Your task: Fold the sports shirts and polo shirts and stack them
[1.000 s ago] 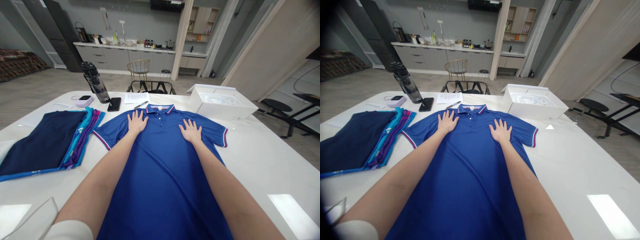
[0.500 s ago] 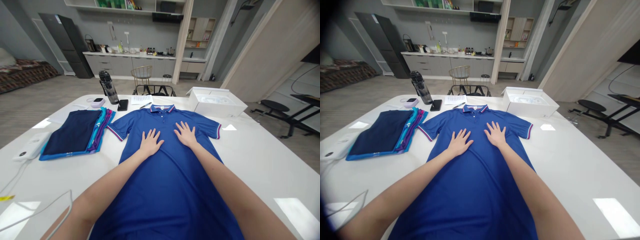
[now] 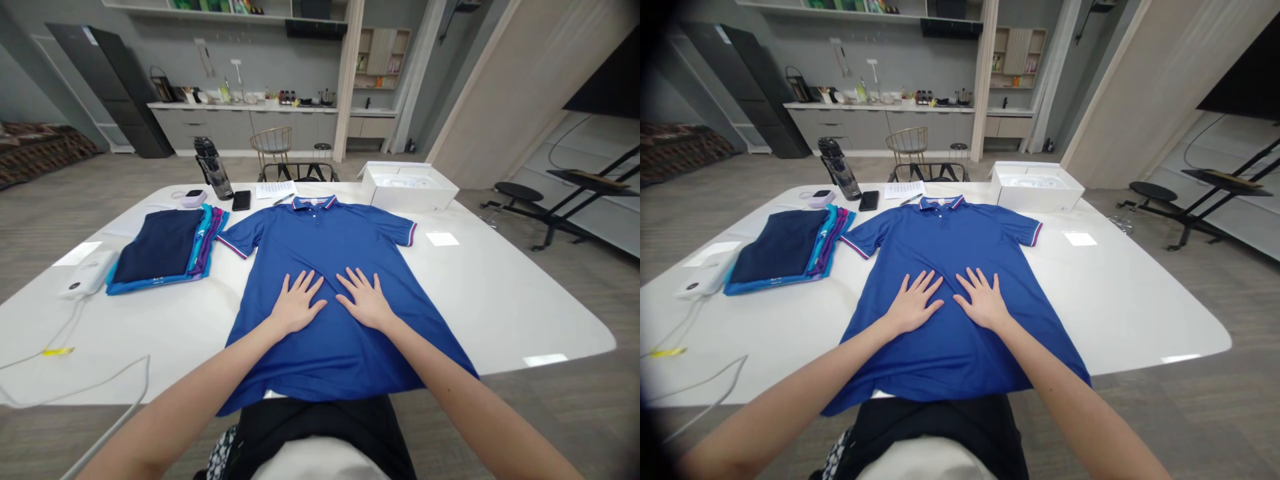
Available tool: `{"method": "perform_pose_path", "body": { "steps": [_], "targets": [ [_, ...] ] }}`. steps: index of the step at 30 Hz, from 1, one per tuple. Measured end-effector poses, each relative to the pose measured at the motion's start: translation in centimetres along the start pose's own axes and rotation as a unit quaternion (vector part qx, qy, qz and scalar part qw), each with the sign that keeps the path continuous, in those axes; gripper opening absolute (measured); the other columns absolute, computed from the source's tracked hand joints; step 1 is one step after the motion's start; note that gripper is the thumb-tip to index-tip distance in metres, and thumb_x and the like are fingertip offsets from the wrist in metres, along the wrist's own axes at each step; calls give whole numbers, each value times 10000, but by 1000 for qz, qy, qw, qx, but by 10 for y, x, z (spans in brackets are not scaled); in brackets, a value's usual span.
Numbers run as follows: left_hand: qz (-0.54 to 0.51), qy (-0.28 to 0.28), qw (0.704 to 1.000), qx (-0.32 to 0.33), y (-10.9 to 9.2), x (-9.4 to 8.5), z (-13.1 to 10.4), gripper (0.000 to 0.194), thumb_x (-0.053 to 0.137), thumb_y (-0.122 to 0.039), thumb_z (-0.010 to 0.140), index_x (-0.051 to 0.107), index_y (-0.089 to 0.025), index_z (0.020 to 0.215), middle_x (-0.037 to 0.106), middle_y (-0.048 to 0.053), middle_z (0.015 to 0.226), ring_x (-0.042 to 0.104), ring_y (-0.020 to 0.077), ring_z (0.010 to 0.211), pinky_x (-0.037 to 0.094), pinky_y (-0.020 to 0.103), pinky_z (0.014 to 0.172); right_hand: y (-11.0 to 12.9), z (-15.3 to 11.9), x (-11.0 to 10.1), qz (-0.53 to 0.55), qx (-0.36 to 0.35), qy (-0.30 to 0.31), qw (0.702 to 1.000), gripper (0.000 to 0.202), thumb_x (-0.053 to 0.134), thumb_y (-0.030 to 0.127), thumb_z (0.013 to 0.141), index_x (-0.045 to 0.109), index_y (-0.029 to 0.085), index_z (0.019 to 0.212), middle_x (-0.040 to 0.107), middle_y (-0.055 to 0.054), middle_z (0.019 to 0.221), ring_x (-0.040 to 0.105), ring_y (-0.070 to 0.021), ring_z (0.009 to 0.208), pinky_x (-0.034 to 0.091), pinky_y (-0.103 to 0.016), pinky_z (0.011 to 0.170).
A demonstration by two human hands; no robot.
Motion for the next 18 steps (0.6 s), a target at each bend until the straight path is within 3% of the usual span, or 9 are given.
{"method": "perform_pose_path", "body": {
  "steps": [8,13,18],
  "targets": [
    [3,20,998,55,-27,-9,-78,633,284,-639,1000,285,-391,1583,242,16,1666,191,277,1546,89,609,1241,23,-84,2,-10,-39,12,999,606,302,633,1011,328,402,1570,231,-17,1668,175,-316,1538,93,-645,1209],
    [10,29,999,25,-19,-13,-111,611,313,-635,1000,288,-420,1571,232,7,1669,212,312,1537,61,710,1193,18,-118,3,-28,14,4,1000,621,339,678,985,332,438,1558,249,-19,1665,188,-391,1520,134,-761,1130],
    [22,26,999,-7,-11,-14,-127,626,337,-631,997,284,-400,1576,227,18,1671,200,329,1538,64,750,1166,19,-133,0,-46,34,-18,998,638,366,686,974,346,426,1556,274,-43,1657,198,-414,1508,166,-779,1104]
  ]
}}
Point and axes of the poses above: each hand's wrist, its own z-axis towards the middle knuckle, its own x-axis out of the palm, y = z × x, the point moved 6 cm from there along z, towards the middle knuckle
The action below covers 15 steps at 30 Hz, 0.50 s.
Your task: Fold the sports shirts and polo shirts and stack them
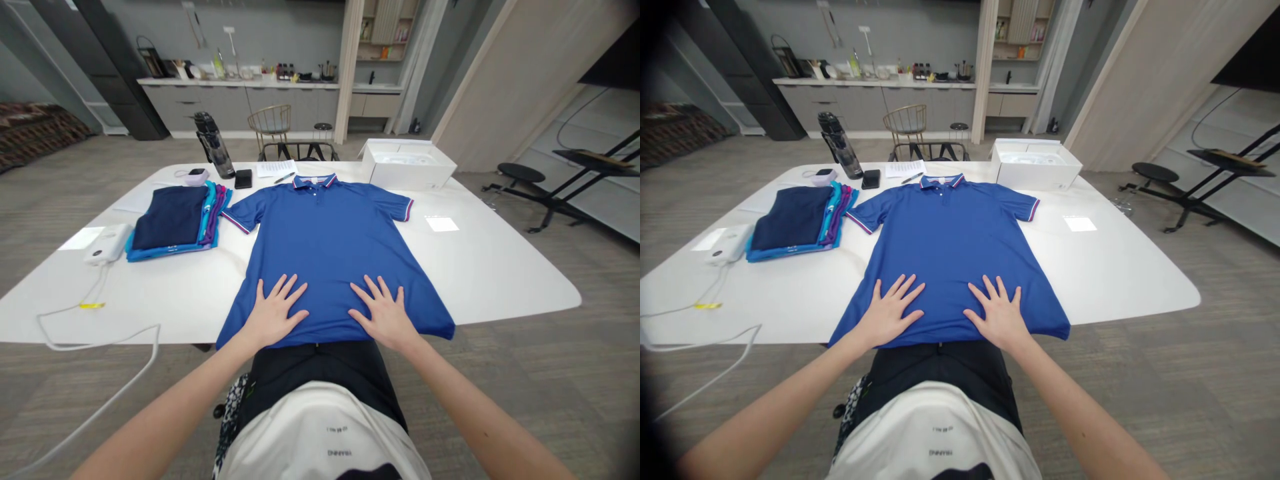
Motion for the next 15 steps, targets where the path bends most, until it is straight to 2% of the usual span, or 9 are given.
{"method": "perform_pose_path", "body": {
  "steps": [4,8,11,15],
  "targets": [
    [4,0,1000,-15,-8,-3,-9,648,350,-633,993,275,-380,1585,217,32,1674,193,347,1537,86,751,1165,9,-8,-1,-3,-18,-10,1000,620,378,660,984,362,411,1552,269,-43,1659,201,-379,1515,158,-741,1138],
    [3,1,1000,-15,-17,-7,-25,609,316,-584,1020,252,-383,1591,201,19,1680,210,312,1537,165,695,1189,8,-17,1,6,-27,-11,1000,612,376,625,998,347,392,1563,257,-32,1663,205,-350,1521,133,-700,1175],
    [22,-17,997,-69,-8,-11,-36,566,293,-520,1040,279,-373,1587,190,22,1683,219,307,1535,232,668,1184,-11,-21,1,17,2,-13,1000,594,341,585,1019,312,386,1578,250,-17,1665,205,-335,1524,165,-688,1179],
    [40,-27,989,-140,7,-12,-45,592,296,-517,1038,273,-322,1597,138,65,1693,189,337,1540,306,664,1146,-54,-24,1,10,90,-25,996,569,254,515,1048,248,372,1598,235,-11,1669,205,-325,1526,230,-720,1142]
  ]
}}
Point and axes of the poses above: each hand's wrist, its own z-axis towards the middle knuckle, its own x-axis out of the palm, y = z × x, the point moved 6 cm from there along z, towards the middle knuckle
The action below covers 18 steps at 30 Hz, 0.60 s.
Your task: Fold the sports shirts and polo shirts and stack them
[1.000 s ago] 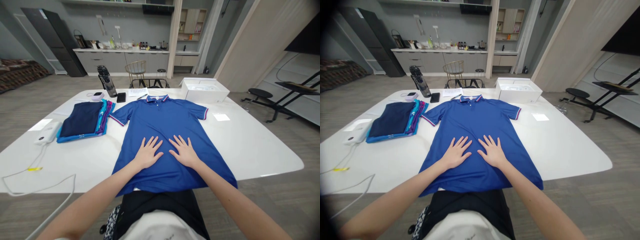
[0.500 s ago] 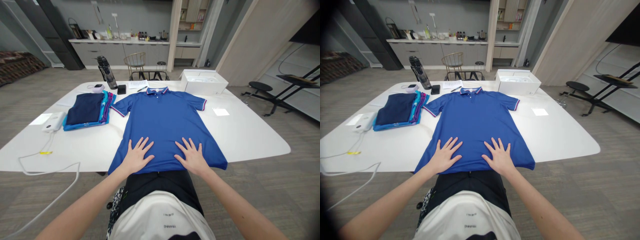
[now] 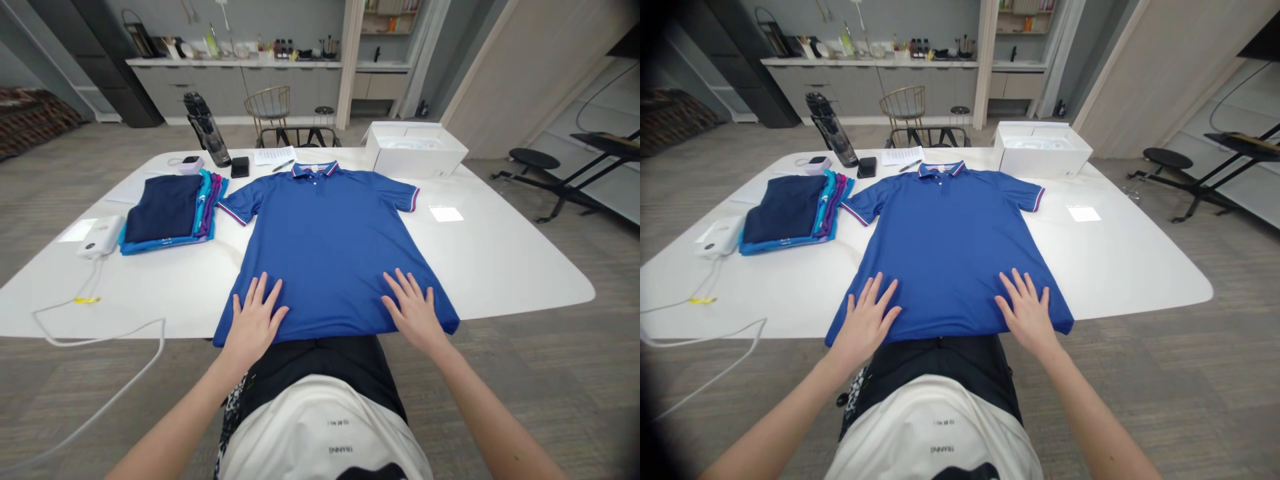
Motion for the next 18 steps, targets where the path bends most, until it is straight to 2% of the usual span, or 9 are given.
{"method": "perform_pose_path", "body": {
  "steps": [4,8,10,13,15,18],
  "targets": [
    [20,21,999,-24,6,3,-7,647,319,-580,1017,232,-324,1605,131,77,1691,167,383,1537,268,746,1107,-28,-4,2,-26,58,0,998,601,247,528,1040,188,356,1613,211,-32,1675,212,-366,1517,249,-784,1083],
    [22,27,999,-28,7,4,-12,636,288,-577,1024,240,-317,1603,178,81,1681,184,375,1534,238,759,1111,-27,-12,4,-55,64,7,996,622,253,573,1029,236,341,1606,221,-58,1671,208,-400,1509,219,-825,1052],
    [20,19,1000,-10,-1,3,-8,630,279,-570,1027,261,-307,1599,198,80,1676,197,359,1534,214,743,1136,-17,-11,1,-63,51,-2,997,627,262,585,1027,285,321,1595,227,-69,1668,196,-402,1512,196,-819,1066],
    [8,8,998,58,-27,0,10,625,287,-568,1027,280,-308,1596,217,67,1673,207,324,1537,185,685,1187,11,0,-3,-52,-9,-11,999,626,293,590,1023,318,316,1585,233,-61,1668,177,-376,1524,169,-764,1123],
    [-6,3,995,103,-50,-2,30,618,280,-573,1027,283,-326,1594,218,54,1675,206,300,1540,180,643,1210,33,13,-2,-33,-53,-6,998,620,311,590,1020,308,338,1587,234,-42,1669,174,-357,1528,165,-731,1149],
    [-22,-7,992,128,-75,-3,74,627,251,-601,1019,295,-341,1588,215,41,1679,189,281,1546,169,607,1227,57,43,3,-5,-89,5,996,625,310,606,1016,290,358,1590,229,-29,1671,177,-346,1529,166,-715,1161]
  ]
}}
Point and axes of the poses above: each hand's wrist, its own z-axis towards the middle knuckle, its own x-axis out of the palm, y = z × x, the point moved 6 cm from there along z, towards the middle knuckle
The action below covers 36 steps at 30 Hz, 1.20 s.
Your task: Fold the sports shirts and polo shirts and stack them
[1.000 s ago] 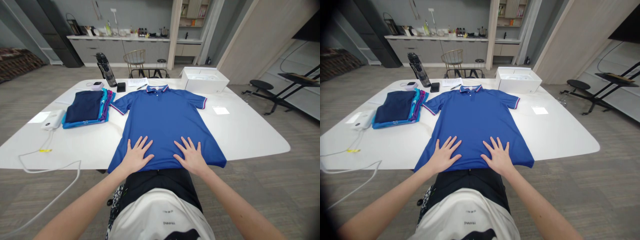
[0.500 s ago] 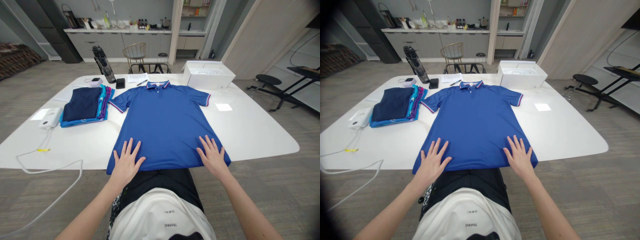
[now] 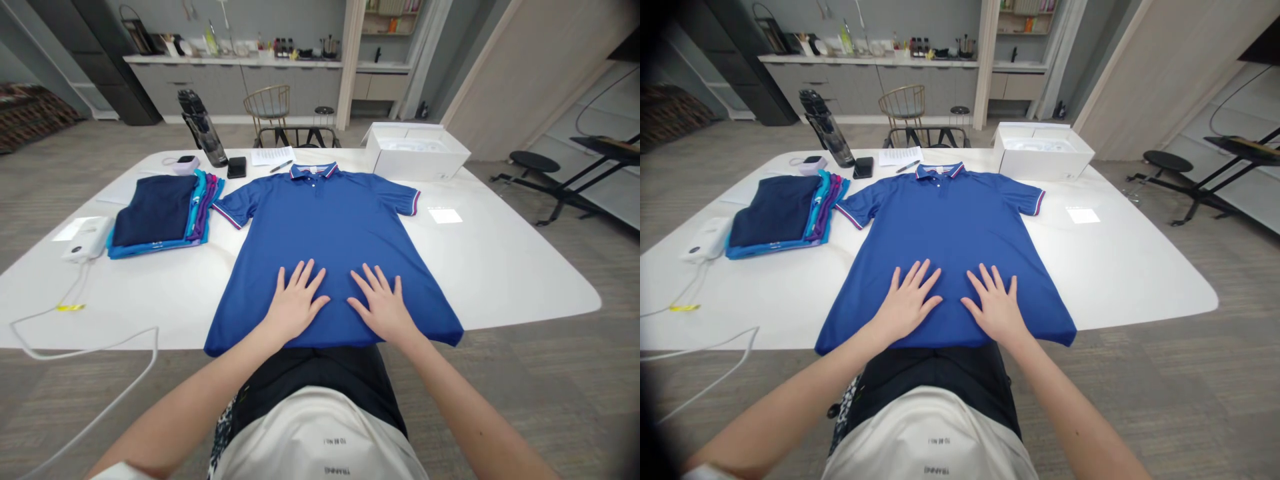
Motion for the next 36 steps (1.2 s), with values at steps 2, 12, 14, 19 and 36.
{"method": "perform_pose_path", "body": {
  "steps": [2,12,14,19,36],
  "targets": [
    [-11,4,1000,-4,2,4,37,642,227,-618,1014,301,-336,1586,212,45,1680,192,281,1545,180,595,1227,1,27,3,12,0,2,1000,620,285,606,1022,291,355,1590,222,-33,1673,171,-343,1531,163,-719,1159],
    [-47,-2,995,-89,65,23,191,677,178,-612,1018,304,-275,1591,181,71,1686,147,303,1552,121,615,1221,-41,158,0,47,-15,-2,999,642,238,592,1038,339,261,1578,218,-72,1674,161,-298,1541,163,-582,1218],
    [-48,-8,994,-95,76,24,209,681,172,-619,1014,305,-281,1591,182,62,1686,141,299,1553,96,617,1223,-48,181,4,51,-14,6,999,651,226,594,1039,340,248,1578,221,-76,1674,158,-292,1542,161,-554,1225],
    [-48,9,991,-121,100,37,233,713,183,-659,993,300,-291,1592,188,60,1684,132,304,1554,72,617,1223,-61,229,20,53,16,31,998,676,187,637,1027,298,283,1592,212,-75,1676,151,-303,1542,96,-629,1208],
    [-47,21,995,-82,121,53,315,718,187,-615,1010,234,-224,1610,260,121,1658,223,298,1534,172,610,1209,-72,244,28,61,27,45,997,695,160,687,1003,270,344,1598,218,-51,1674,158,-322,1539,87,-685,1184]
  ]
}}
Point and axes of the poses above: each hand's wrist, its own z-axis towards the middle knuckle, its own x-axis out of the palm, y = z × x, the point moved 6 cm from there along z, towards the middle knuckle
